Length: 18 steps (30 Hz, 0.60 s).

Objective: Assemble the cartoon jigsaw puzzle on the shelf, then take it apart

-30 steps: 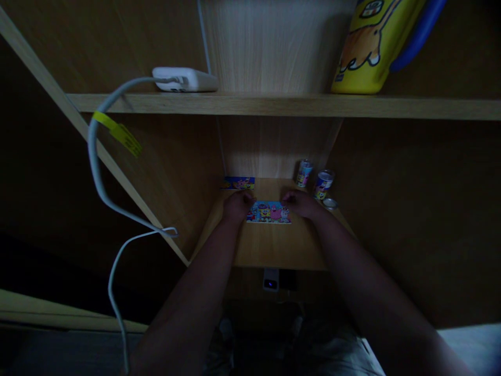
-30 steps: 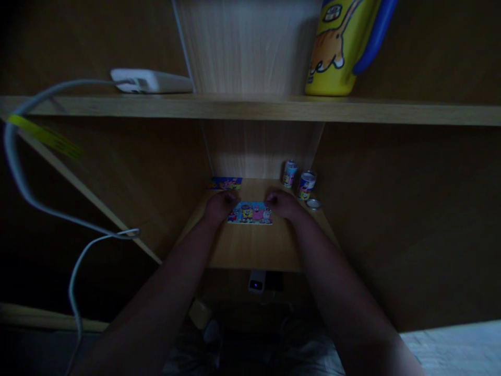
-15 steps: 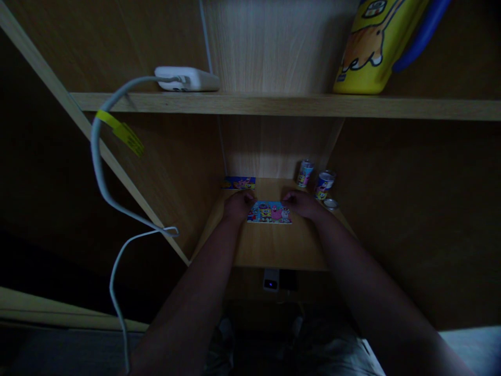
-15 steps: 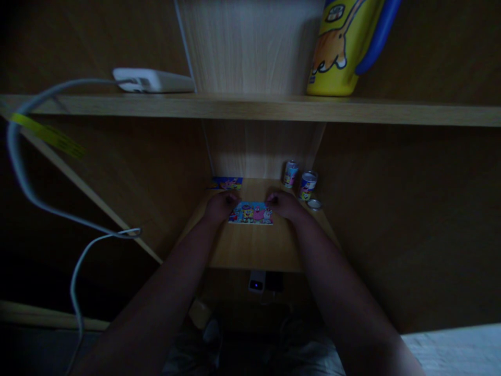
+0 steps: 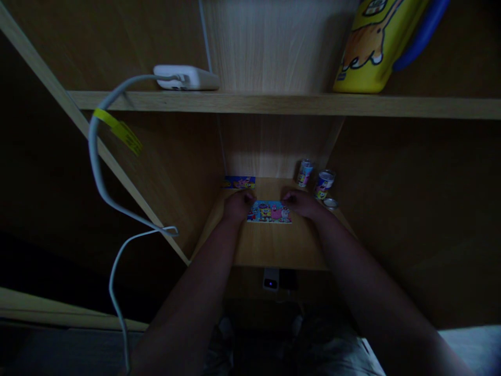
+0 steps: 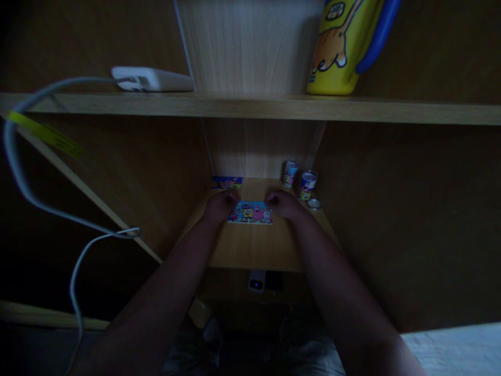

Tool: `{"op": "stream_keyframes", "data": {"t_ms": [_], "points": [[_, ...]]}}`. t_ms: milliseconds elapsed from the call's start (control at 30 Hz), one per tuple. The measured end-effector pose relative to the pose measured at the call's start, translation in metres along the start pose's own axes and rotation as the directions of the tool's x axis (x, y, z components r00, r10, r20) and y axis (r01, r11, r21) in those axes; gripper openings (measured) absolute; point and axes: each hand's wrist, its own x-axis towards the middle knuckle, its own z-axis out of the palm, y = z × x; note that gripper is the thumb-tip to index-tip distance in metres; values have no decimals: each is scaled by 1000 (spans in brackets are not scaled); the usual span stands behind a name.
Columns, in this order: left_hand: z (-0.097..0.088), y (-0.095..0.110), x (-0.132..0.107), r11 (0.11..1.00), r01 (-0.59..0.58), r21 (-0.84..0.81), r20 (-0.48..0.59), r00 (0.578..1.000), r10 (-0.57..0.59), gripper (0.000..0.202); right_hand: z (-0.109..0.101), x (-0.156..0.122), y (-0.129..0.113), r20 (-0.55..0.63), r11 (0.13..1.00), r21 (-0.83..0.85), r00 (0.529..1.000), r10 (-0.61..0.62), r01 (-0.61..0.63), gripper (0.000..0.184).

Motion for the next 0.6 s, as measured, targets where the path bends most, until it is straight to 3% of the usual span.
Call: {"op": "stream_keyframes", "data": {"t_ms": [600], "points": [[2,-3,0,1000,-3,-14,-12,1000,3,11,-1,-1,-2,-5,1000,-11,1000,3,-3,2]]}}
